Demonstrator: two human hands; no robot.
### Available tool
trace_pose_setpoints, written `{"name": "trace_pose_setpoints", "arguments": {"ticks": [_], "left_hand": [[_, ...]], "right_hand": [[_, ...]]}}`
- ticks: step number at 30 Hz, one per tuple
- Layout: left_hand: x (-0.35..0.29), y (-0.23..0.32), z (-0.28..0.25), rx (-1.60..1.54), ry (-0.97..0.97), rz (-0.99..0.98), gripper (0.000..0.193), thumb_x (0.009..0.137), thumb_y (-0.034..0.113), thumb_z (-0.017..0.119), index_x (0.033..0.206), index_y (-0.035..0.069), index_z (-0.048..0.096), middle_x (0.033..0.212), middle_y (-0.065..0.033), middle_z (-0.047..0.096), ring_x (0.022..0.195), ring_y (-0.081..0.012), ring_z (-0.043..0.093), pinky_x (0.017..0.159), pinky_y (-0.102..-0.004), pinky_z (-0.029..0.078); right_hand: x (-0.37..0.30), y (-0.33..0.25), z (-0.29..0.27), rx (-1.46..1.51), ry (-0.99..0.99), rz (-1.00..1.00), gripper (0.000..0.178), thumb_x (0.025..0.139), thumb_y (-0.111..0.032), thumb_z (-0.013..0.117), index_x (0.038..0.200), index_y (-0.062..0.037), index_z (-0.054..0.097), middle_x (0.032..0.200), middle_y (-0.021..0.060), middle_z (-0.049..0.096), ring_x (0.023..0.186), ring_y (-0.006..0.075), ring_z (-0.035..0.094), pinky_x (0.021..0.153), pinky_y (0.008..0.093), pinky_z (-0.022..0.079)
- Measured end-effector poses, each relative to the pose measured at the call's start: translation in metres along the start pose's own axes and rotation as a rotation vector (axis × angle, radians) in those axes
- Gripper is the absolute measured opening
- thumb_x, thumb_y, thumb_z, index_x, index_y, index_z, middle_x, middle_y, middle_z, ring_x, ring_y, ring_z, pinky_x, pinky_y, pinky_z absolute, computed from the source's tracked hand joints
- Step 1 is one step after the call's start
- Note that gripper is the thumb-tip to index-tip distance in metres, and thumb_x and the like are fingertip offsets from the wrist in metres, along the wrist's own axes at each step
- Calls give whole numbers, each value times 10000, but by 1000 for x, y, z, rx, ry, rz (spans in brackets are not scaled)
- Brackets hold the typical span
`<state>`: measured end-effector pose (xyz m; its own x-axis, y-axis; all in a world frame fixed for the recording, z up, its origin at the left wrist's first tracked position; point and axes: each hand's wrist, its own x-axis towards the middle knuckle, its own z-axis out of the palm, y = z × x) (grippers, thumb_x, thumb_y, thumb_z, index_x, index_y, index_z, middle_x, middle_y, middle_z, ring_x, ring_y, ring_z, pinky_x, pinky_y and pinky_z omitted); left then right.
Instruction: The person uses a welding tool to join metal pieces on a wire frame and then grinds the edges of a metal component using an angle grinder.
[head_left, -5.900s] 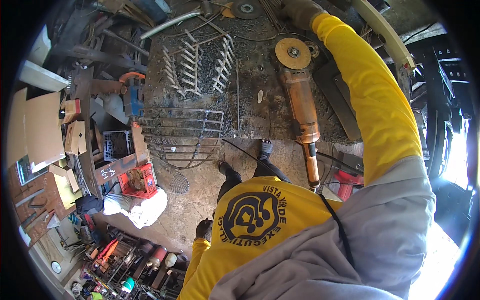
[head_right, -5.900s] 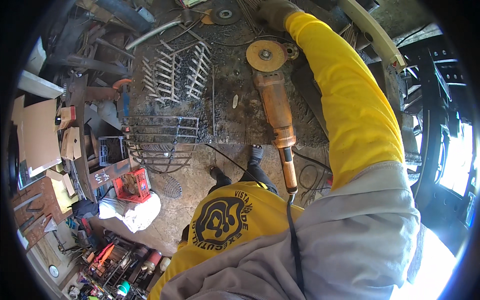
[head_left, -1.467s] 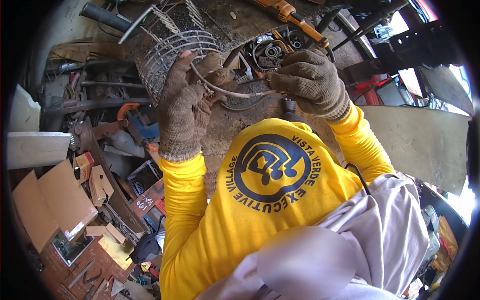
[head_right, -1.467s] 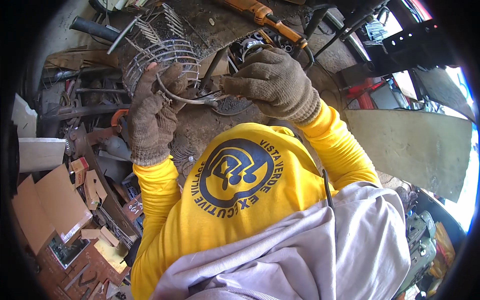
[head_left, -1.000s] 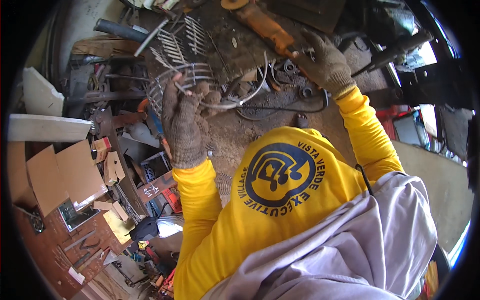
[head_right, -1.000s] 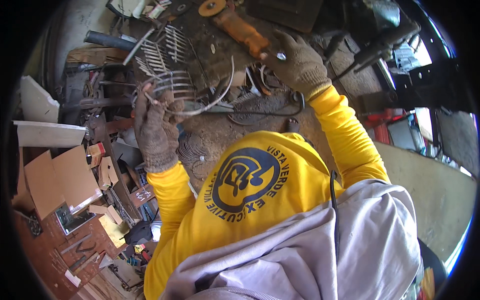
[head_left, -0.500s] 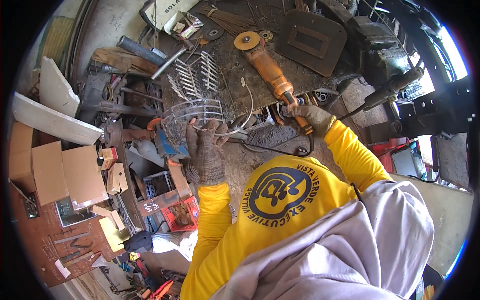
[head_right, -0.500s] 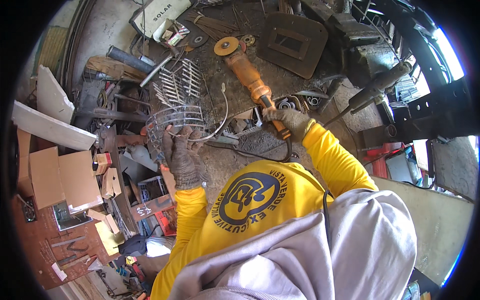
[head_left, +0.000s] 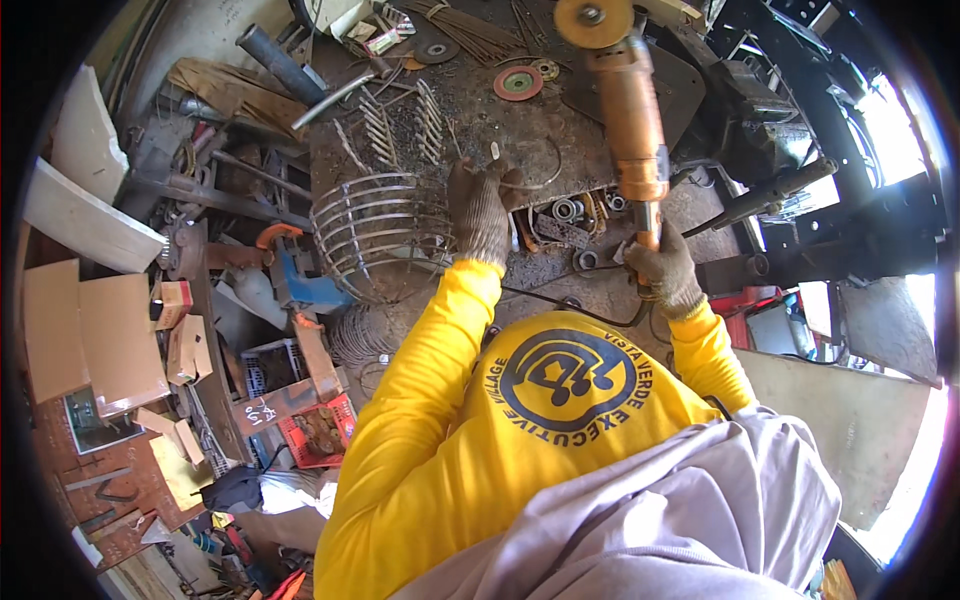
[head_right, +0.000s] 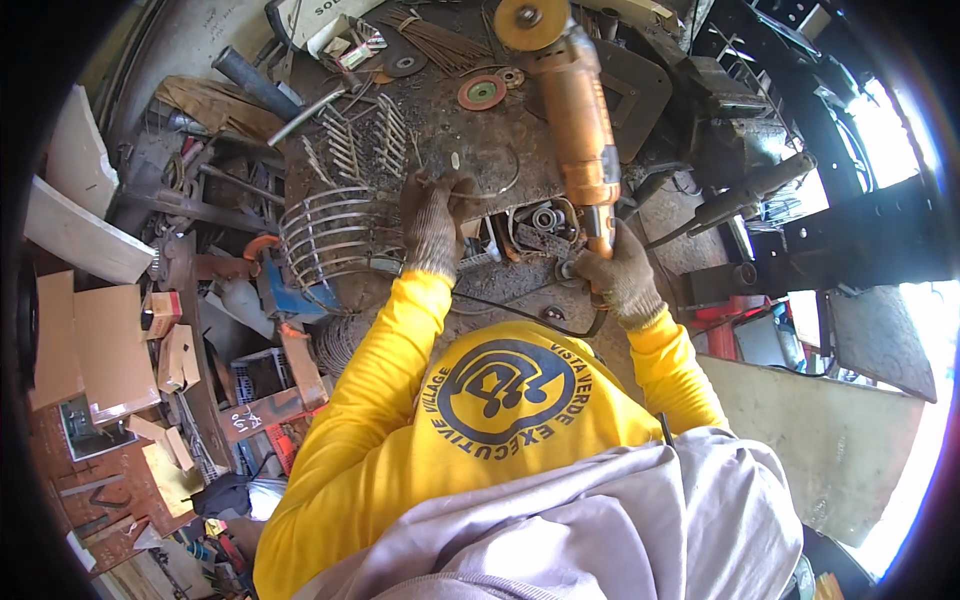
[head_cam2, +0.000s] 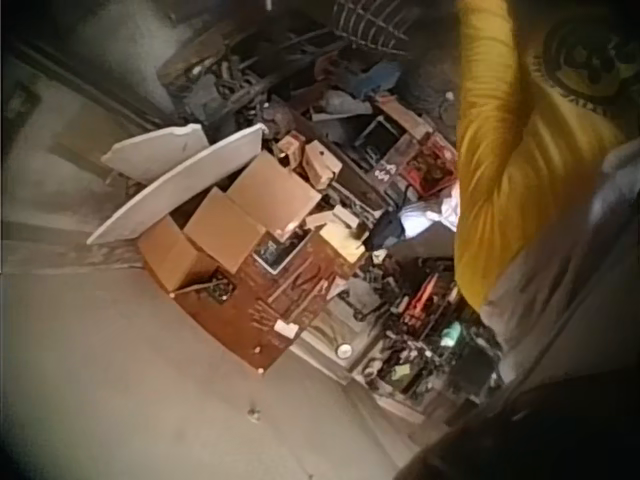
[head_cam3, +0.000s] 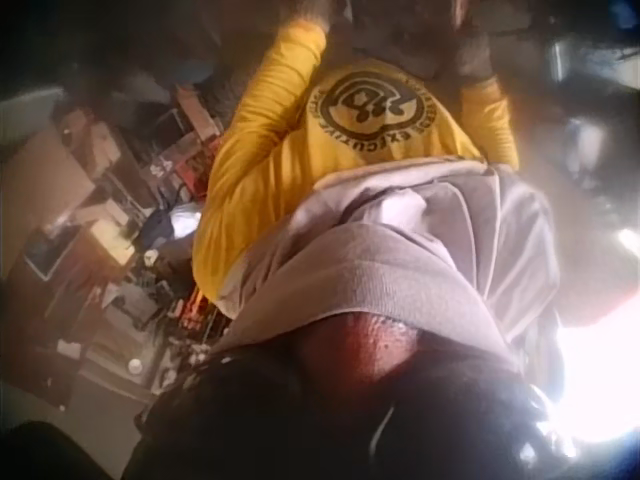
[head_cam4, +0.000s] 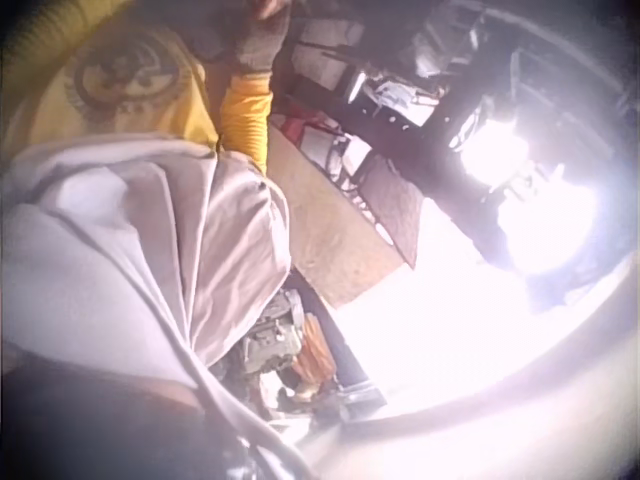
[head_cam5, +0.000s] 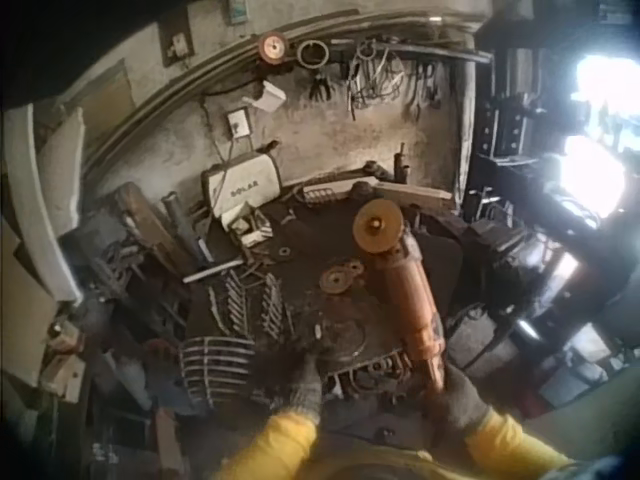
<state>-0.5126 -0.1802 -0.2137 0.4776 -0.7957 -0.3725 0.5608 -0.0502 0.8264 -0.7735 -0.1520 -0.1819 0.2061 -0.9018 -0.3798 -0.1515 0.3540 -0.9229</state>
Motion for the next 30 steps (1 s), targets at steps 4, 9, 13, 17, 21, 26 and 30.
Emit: {"name": "trace_pose_setpoints", "arguments": {"ticks": [4,9,13,17,21,26,30], "left_hand": [[34,-25,-7,231,-44,22,497,850,75,668,1272,12,413,1026,-140,598,885,-210,644,604,-307,547],[-6,-11,-5,1124,-77,279,720,863,205,629,1424,-34,247,1351,-315,425,1166,-443,528,980,-478,428],[-65,7,-19,1353,-372,633,905,853,367,697,1482,-42,192,1455,-341,349,1317,-420,442,1076,-469,364],[-103,-7,57,300,-889,273,957,775,483,785,1417,-22,285,1247,-196,533,1155,-275,558,994,-396,450],[-104,-18,79,127,-502,96,731,735,325,851,1228,8,414,1006,-87,589,866,-159,629,775,-291,550],[-85,-46,48,52,-493,63,570,738,225,833,1139,-6,500,977,-91,631,835,-162,660,729,-305,576],[-103,-39,53,210,-607,122,575,731,283,805,1144,-17,539,985,-91,641,848,-166,662,761,-301,562]], "right_hand": [[-32,-15,-6,-27,127,-33,350,775,-84,671,1102,-69,547,736,13,560,528,87,509,453,231,410],[-56,13,-21,-45,181,-75,406,755,-78,679,1138,-71,544,802,4,574,587,79,522,500,229,423],[-61,32,-19,-159,204,-173,430,746,-88,691,1149,-57,541,859,52,620,680,148,598,596,279,479],[-54,33,-11,-470,315,-368,519,746,-149,745,1209,-28,544,978,183,684,904,302,692,788,372,531],[-47,33,-1,-544,279,-426,565,735,-164,753,1226,-4,522,1029,227,662,983,351,667,832,388,529],[-34,13,-7,24,-293,-159,618,765,-120,738,1311,2,477,1097,143,640,953,225,642,849,337,519],[-27,18,-18,91,-462,23,605,787,-45,708,1337,-9,458,1149,81,616,967,151,603,870,320,507]]}}
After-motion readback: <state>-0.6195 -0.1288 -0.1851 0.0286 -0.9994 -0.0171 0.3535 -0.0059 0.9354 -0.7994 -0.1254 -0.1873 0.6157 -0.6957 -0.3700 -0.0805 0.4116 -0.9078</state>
